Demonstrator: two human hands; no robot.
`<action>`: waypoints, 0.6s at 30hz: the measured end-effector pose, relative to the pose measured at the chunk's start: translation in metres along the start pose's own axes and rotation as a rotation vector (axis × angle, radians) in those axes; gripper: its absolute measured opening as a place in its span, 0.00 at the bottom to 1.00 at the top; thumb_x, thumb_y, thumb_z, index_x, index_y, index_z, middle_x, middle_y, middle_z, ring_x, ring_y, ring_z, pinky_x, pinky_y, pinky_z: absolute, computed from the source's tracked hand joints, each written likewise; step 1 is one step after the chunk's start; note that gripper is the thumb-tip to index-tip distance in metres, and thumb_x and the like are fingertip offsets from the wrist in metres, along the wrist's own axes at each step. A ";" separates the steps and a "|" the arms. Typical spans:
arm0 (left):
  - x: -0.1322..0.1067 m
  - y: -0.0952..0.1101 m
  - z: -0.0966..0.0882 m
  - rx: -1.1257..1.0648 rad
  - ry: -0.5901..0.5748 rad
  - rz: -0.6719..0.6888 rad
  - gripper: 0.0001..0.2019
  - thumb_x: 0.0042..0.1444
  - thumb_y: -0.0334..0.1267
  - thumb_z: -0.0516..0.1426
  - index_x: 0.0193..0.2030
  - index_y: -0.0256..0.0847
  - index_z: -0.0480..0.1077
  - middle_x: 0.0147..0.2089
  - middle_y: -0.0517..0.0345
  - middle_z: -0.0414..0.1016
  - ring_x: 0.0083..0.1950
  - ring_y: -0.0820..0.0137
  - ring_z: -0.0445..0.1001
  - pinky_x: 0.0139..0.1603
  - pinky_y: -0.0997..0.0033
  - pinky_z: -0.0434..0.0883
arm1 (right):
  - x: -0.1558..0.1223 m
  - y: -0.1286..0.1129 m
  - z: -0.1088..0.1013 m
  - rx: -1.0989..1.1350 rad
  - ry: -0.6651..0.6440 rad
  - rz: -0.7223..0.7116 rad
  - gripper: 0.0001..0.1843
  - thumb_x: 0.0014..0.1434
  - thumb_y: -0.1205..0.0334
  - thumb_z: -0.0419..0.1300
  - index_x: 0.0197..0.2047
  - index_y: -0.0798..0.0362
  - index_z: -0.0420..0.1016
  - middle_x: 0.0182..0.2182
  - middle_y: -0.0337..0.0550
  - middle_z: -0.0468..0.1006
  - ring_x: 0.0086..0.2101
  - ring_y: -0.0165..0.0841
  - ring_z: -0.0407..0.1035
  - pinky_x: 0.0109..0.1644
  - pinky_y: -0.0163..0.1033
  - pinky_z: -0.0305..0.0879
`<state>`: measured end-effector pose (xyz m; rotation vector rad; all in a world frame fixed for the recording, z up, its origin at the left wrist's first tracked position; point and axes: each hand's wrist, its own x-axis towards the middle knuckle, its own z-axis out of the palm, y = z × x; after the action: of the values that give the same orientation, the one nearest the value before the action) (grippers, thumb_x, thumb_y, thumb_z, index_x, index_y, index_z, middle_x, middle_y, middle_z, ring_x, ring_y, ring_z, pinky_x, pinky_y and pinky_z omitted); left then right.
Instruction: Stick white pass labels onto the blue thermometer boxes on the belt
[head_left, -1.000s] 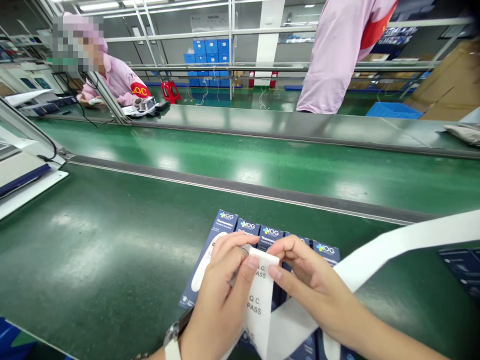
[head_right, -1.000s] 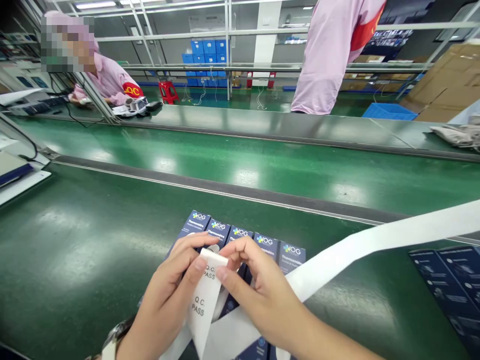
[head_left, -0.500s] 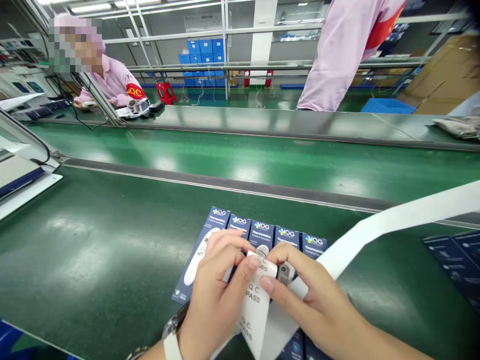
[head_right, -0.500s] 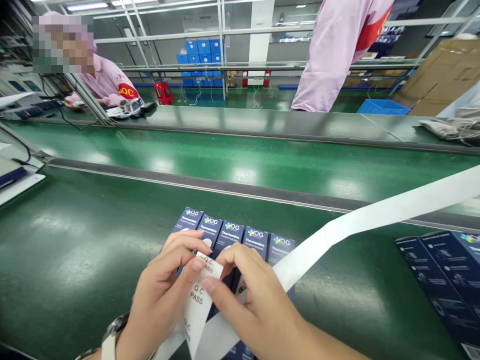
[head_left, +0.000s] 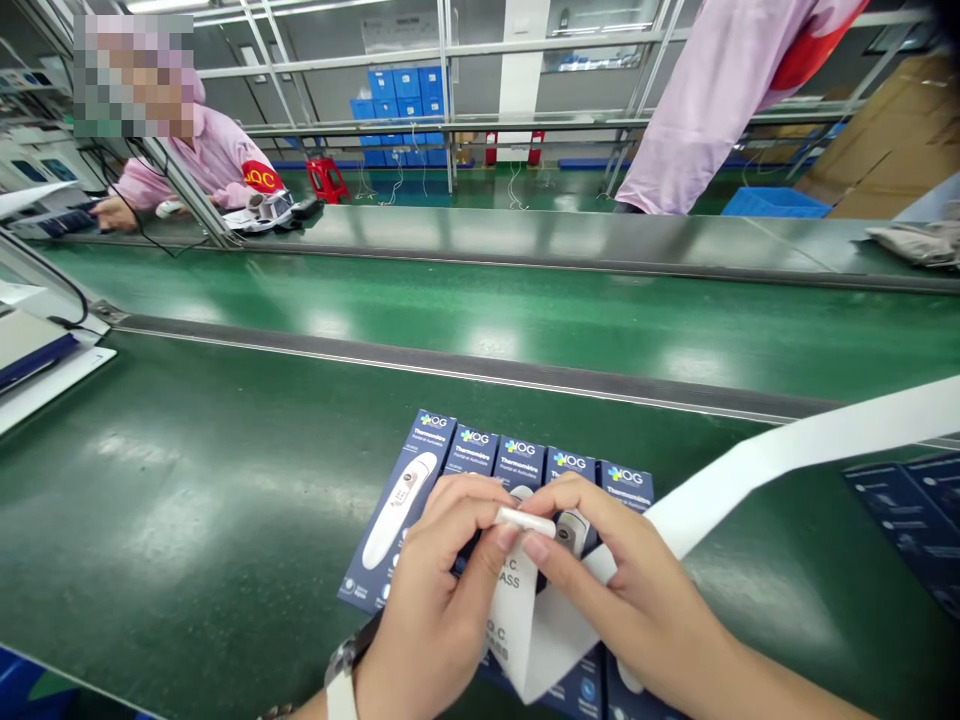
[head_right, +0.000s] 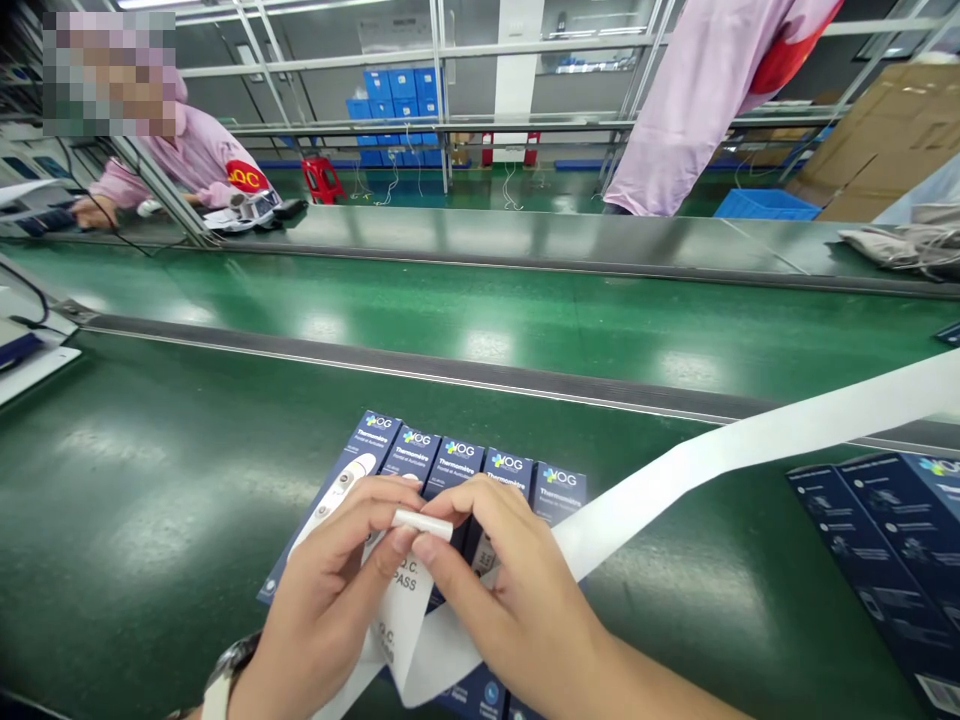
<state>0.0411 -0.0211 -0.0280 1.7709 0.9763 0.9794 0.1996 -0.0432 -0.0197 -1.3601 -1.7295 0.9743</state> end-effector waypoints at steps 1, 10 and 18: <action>0.000 0.000 0.000 0.009 -0.007 0.008 0.10 0.57 0.29 0.50 0.40 0.45 0.69 0.42 0.58 0.69 0.48 0.71 0.65 0.50 0.70 0.62 | 0.000 0.000 0.000 0.002 0.002 0.000 0.04 0.59 0.61 0.51 0.38 0.49 0.65 0.33 0.37 0.70 0.35 0.28 0.66 0.39 0.34 0.62; -0.004 -0.003 0.001 0.209 -0.004 0.061 0.11 0.57 0.27 0.49 0.42 0.46 0.67 0.43 0.60 0.70 0.50 0.70 0.64 0.53 0.66 0.59 | 0.003 0.000 0.001 -0.087 0.112 -0.082 0.04 0.57 0.64 0.54 0.36 0.48 0.68 0.32 0.38 0.72 0.35 0.31 0.67 0.41 0.38 0.62; -0.003 -0.004 0.002 0.275 0.010 0.068 0.10 0.57 0.28 0.50 0.41 0.45 0.68 0.39 0.59 0.71 0.49 0.69 0.64 0.52 0.63 0.60 | 0.003 0.002 0.002 -0.109 0.197 -0.118 0.03 0.55 0.64 0.58 0.35 0.47 0.71 0.32 0.37 0.74 0.35 0.31 0.68 0.41 0.40 0.62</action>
<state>0.0407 -0.0229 -0.0331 2.0388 1.1061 0.9315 0.1976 -0.0400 -0.0222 -1.3570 -1.7115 0.6658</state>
